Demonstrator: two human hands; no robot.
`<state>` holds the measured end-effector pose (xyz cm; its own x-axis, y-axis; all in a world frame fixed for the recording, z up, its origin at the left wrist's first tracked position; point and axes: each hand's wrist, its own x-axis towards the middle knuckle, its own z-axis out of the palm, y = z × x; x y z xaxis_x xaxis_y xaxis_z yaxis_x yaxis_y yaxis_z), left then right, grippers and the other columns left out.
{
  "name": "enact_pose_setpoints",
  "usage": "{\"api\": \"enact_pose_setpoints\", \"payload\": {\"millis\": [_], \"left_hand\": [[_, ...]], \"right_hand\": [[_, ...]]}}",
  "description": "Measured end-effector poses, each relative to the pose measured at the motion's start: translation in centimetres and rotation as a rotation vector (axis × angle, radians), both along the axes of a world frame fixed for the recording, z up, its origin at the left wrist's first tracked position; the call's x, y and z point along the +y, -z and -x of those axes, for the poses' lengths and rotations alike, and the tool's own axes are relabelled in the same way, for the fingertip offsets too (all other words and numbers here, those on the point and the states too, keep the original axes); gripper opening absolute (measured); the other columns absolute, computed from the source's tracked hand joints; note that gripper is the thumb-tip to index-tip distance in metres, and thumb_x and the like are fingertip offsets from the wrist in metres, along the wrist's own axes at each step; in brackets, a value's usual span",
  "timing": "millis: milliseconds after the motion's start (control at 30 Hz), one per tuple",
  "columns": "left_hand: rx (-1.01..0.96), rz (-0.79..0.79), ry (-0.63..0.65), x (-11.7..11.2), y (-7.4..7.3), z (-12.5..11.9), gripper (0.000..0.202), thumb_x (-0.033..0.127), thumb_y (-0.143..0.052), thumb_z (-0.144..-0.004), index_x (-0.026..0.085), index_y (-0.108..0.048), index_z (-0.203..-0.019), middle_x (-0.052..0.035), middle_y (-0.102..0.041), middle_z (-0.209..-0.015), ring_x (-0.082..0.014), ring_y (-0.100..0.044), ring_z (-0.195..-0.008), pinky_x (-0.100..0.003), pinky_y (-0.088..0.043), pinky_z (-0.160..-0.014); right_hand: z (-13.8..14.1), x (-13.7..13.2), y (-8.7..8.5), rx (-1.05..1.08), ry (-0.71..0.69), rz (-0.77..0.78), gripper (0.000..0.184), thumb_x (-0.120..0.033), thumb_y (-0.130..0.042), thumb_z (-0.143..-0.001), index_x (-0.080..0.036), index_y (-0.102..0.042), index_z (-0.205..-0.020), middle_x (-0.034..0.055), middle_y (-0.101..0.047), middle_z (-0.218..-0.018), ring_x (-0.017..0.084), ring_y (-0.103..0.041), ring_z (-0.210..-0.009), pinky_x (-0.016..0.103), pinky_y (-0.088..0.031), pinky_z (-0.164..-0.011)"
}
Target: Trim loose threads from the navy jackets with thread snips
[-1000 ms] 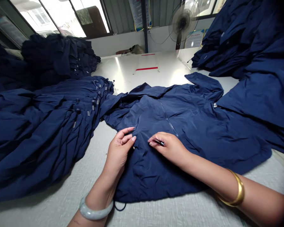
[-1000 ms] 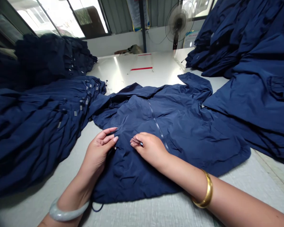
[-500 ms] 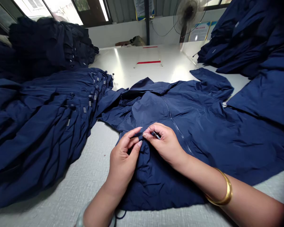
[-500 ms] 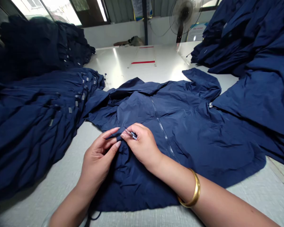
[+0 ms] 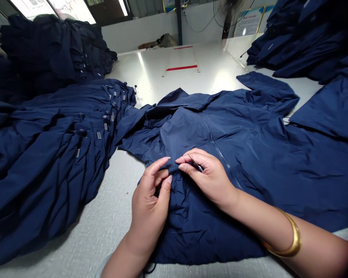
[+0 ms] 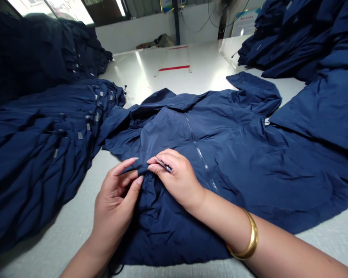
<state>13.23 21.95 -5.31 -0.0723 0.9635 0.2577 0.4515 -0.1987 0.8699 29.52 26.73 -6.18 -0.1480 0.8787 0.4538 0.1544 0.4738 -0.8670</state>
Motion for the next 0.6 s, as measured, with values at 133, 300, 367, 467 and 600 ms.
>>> {"api": "enact_pose_setpoints", "payload": {"millis": [133,300,367,467,600], "left_hand": [[0.193,-0.163,0.05,0.05,0.03,0.24,0.046,0.015,-0.06,-0.09,0.033,-0.054,-0.132,-0.0002,-0.069,-0.114,-0.0131,-0.067,-0.09,-0.027,-0.054,-0.087],[0.295,-0.244,0.112,0.04,0.28,0.28,0.055,0.01,-0.058,-0.09,0.032,-0.047,-0.139,-0.0009,-0.068,-0.121,-0.0128,-0.068,-0.09,-0.027,-0.054,-0.088],[0.277,-0.229,0.11,0.02,0.35,0.17,0.056,0.011,-0.058,-0.09,0.032,-0.046,-0.141,-0.0016,-0.067,-0.124,-0.0127,-0.068,-0.091,-0.027,-0.054,-0.089],[0.195,-0.157,0.09,-0.05,0.37,0.03,0.055,0.015,-0.058,-0.091,0.033,-0.045,-0.141,-0.0021,-0.063,-0.129,-0.0121,-0.067,-0.096,-0.026,-0.053,-0.091],[0.03,0.027,0.052,-0.17,0.33,0.1,0.05,0.023,-0.06,-0.091,0.035,-0.047,-0.138,-0.0007,-0.066,-0.12,-0.0123,-0.065,-0.102,-0.023,-0.05,-0.093]], "right_hand": [[-0.1,-0.18,0.07,-0.048,-0.015,-0.137,0.005,-0.019,-0.067,-0.087,-0.014,-0.069,-0.089,0.0069,-0.066,-0.087,0.014,-0.062,-0.083,0.025,-0.049,-0.075],[-0.48,0.08,-0.3,-0.197,-0.067,-0.14,0.01,-0.008,-0.058,-0.087,-0.016,-0.061,-0.083,0.0046,-0.061,-0.084,0.015,-0.057,-0.078,0.027,-0.045,-0.073],[-0.42,0.14,-0.33,-0.235,-0.071,-0.102,0.012,-0.006,-0.055,-0.085,-0.017,-0.057,-0.082,0.0039,-0.059,-0.084,0.015,-0.054,-0.078,0.027,-0.043,-0.072],[-0.08,0.08,-0.33,-0.193,-0.055,-0.012,0.015,-0.01,-0.051,-0.09,-0.019,-0.05,-0.077,0.0018,-0.054,-0.079,0.014,-0.05,-0.075,0.026,-0.04,-0.07],[0.3,-0.01,-0.45,-0.081,-0.052,0.139,0.019,-0.019,-0.047,-0.095,-0.019,-0.049,-0.077,-0.0006,-0.052,-0.074,0.013,-0.048,-0.071,0.025,-0.039,-0.068]]}}
